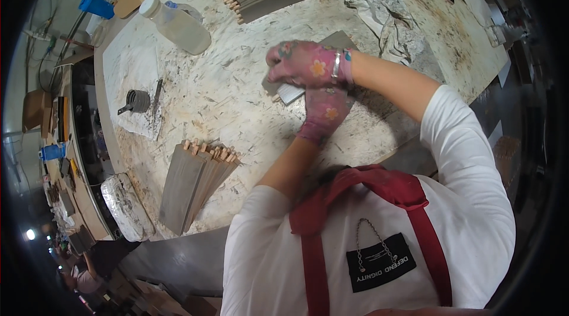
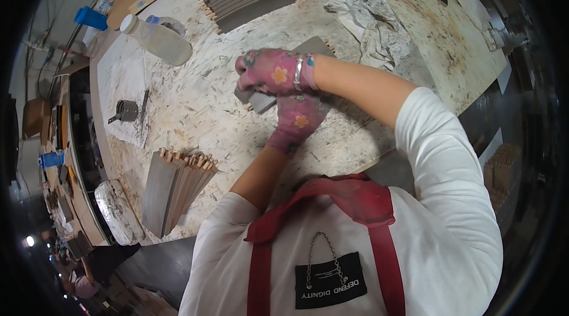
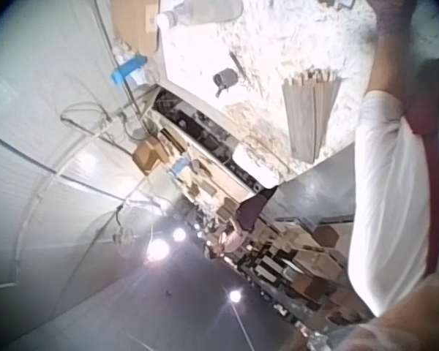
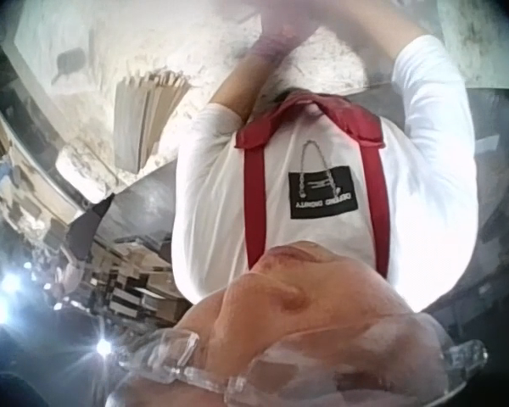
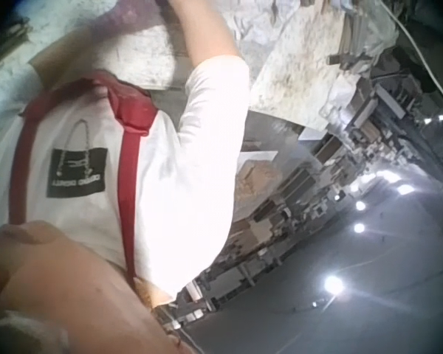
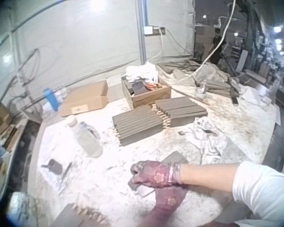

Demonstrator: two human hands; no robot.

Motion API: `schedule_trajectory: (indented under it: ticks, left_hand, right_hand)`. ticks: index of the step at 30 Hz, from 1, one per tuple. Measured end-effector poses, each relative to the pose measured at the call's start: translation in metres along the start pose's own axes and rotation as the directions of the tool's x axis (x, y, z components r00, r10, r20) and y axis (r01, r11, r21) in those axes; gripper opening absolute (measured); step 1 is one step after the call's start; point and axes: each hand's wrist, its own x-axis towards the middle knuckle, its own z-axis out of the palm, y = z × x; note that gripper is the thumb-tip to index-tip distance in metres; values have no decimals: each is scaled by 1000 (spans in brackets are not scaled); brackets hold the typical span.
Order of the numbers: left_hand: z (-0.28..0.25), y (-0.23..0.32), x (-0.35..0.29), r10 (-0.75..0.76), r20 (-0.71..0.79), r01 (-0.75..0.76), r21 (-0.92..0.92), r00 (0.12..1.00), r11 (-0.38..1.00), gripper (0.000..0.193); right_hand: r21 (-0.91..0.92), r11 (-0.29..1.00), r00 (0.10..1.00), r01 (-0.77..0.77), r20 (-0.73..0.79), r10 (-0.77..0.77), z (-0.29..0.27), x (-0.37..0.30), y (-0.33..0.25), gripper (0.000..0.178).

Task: The person sands the surfaces and edges of wooden pieces by hand using a sanding block, periodically wiping them with a cloth.

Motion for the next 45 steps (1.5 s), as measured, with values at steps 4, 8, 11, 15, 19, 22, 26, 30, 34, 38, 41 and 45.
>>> schedule_trajectory:
  ticks: [4,8,11,15,19,22,26,30,34,38,41,45]
  left_hand:
    - [-21,5,4,57,-61,-50,103,997,993,55]
    - [-28,5,8,158,-303,-116,153,940,981,68]
    - [-27,1,9,192,-373,-177,75,908,981,71]
    - [-29,-7,14,227,-333,-218,64,915,974,65]
    - [-44,-4,9,251,-372,-243,68,894,968,55]
    - [-64,8,-21,263,-498,-317,-26,826,948,48]
    - [-104,16,-93,181,-542,-294,-129,821,947,38]
    - [-159,-5,-195,-35,-657,30,-18,753,999,34]
    - [-199,-49,-283,-97,-697,395,282,711,874,53]
    - [-198,-84,-315,-334,-603,576,263,725,774,83]
    - [-192,-101,-315,-428,-512,599,229,744,767,87]
    - [-185,-110,-308,-500,-478,630,157,722,760,85]
  right_hand:
    - [-41,977,971,-209,-129,202,-6,5,22,23]
    - [419,854,762,-307,-429,485,-28,-75,33,26]
    - [836,514,519,-190,-359,776,-33,-163,24,38]
    - [836,238,357,-494,-55,932,-2,-231,-4,41]
    - [266,792,768,-550,-211,604,22,-238,-17,38]
    - [336,766,624,-548,-446,642,7,-242,10,48]
    - [-29,697,501,-717,-716,486,-9,-258,98,63]
    - [-33,507,430,-861,-576,695,20,-279,175,65]
    - [318,508,257,-801,-584,770,-27,-290,181,66]
    - [358,729,460,-583,-594,660,-123,-236,83,59]
    - [256,893,641,-370,-626,444,-136,-145,-14,50]
    - [227,966,827,-126,-514,229,-99,-13,-100,39]
